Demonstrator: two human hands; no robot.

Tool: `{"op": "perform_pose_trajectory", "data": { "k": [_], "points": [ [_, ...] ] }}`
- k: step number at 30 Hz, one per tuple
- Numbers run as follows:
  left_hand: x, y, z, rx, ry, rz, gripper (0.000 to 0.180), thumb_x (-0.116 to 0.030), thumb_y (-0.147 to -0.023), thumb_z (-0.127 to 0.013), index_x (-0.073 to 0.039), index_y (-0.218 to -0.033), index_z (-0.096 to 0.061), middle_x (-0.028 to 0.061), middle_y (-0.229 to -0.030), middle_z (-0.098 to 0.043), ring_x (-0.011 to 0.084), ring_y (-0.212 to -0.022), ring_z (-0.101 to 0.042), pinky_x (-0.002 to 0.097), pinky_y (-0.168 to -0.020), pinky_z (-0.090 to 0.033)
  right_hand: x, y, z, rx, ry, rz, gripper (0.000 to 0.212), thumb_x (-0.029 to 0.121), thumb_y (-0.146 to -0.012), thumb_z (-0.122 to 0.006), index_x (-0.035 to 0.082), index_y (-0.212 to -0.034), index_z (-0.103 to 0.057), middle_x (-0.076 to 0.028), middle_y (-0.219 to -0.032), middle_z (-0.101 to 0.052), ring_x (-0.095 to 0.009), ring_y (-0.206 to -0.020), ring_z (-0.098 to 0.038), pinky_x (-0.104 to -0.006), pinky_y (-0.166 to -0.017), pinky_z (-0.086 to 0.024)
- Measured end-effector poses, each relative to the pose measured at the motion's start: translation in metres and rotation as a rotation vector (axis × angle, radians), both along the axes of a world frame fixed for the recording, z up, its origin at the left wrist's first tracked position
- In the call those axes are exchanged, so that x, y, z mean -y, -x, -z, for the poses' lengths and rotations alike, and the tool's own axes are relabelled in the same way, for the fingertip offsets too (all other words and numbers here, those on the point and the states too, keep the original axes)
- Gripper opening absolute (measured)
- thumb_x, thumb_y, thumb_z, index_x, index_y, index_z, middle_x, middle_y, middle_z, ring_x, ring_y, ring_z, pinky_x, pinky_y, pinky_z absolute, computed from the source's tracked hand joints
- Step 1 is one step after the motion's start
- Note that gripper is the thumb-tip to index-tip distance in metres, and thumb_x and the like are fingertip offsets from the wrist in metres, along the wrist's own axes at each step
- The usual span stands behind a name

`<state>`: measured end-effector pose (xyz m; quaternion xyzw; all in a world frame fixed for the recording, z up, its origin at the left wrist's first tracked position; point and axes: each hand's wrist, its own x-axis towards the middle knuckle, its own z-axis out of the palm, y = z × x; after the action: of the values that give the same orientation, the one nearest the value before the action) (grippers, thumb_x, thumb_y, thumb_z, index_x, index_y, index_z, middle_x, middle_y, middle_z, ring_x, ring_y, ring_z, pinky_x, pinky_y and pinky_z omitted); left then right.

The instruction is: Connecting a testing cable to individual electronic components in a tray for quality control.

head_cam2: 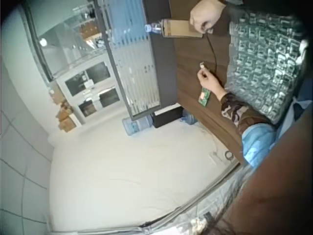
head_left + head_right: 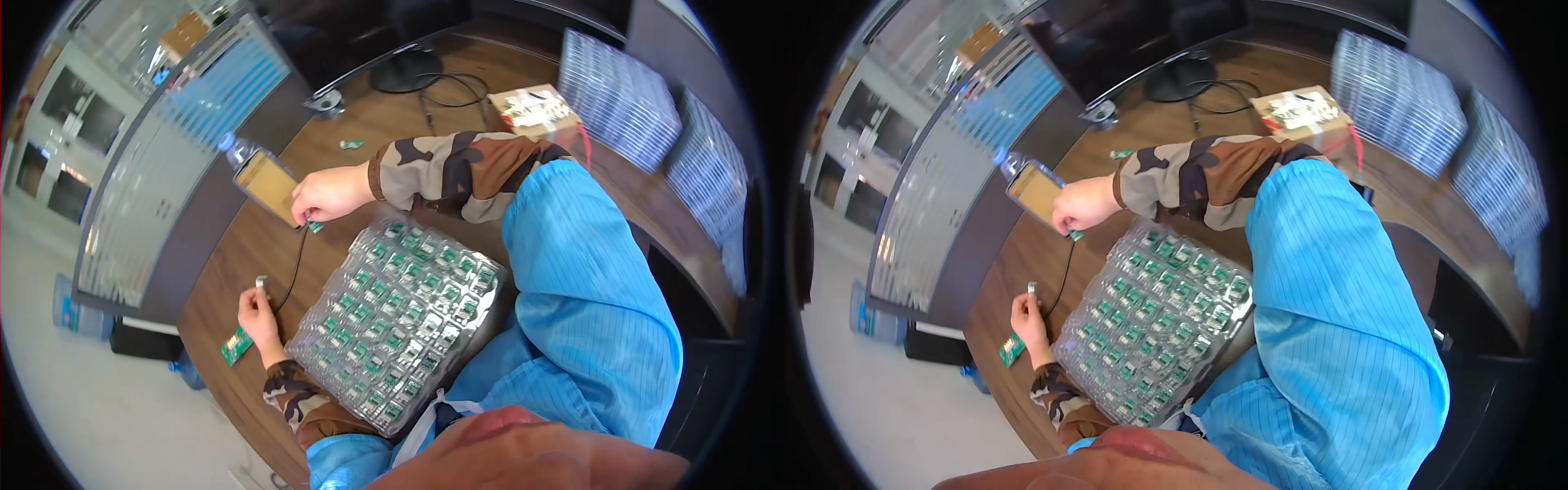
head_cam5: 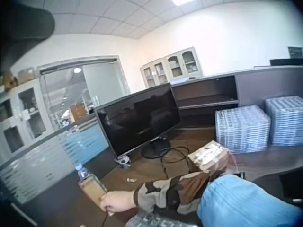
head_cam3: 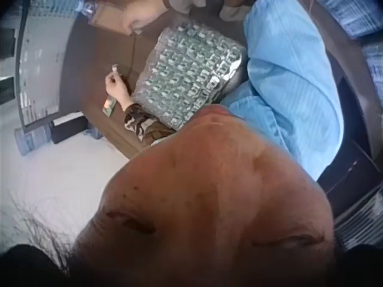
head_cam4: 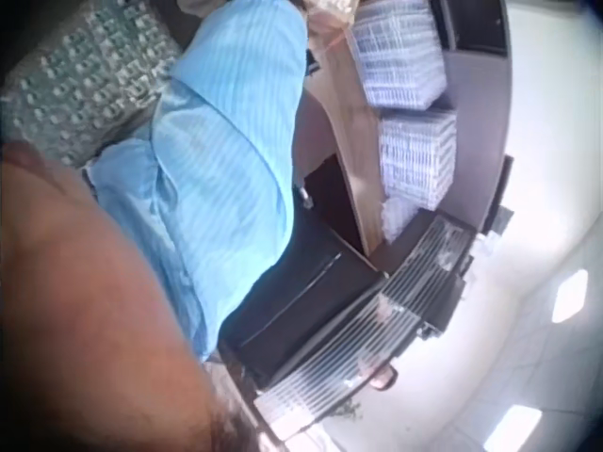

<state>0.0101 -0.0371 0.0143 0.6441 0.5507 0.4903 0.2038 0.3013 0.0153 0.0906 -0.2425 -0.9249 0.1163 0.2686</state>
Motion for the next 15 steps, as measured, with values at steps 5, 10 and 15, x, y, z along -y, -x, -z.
{"op": "perform_pose_trajectory", "data": {
  "k": [5, 10, 15],
  "points": [
    [0.000, -0.008, -0.005, -0.038, 0.010, 0.001, 0.010, -0.013, -0.080, -0.054, -0.003, -0.078, -0.056, 0.0013, -0.061, -0.054, 0.0093, -0.056, -0.047, 0.0195, -0.056, -0.038, 0.052, -0.066, -0.035, -0.074, 0.118, 0.099, 0.014, 0.003, -0.071, -0.054, 0.005, -0.082, -0.063, -0.004, -0.077, -0.061, -0.018, -0.062, -0.054, -0.0281, -0.058, -0.044],
    [0.007, 0.003, -0.007, -0.058, 0.014, -0.025, 0.011, -0.014, -0.080, -0.054, -0.003, -0.077, -0.056, 0.0013, -0.060, -0.053, 0.0093, -0.056, -0.047, 0.0194, -0.056, -0.038, 0.110, -0.149, -0.050, -0.128, 0.240, 0.252, 0.014, 0.007, -0.074, -0.057, 0.004, -0.086, -0.063, -0.002, -0.077, -0.062, -0.013, -0.060, -0.052, -0.0239, -0.057, -0.042],
    [0.004, 0.002, -0.001, -0.058, 0.037, -0.025, 0.011, -0.014, -0.081, -0.054, -0.003, -0.077, -0.056, 0.0013, -0.061, -0.052, 0.0093, -0.056, -0.047, 0.0191, -0.056, -0.038, 0.135, -0.257, -0.076, -0.179, 0.213, 0.825, 0.014, 0.010, -0.073, -0.062, 0.004, -0.085, -0.065, 0.000, -0.066, -0.060, -0.009, -0.054, -0.049, -0.0219, -0.053, -0.042]
  ]
}}
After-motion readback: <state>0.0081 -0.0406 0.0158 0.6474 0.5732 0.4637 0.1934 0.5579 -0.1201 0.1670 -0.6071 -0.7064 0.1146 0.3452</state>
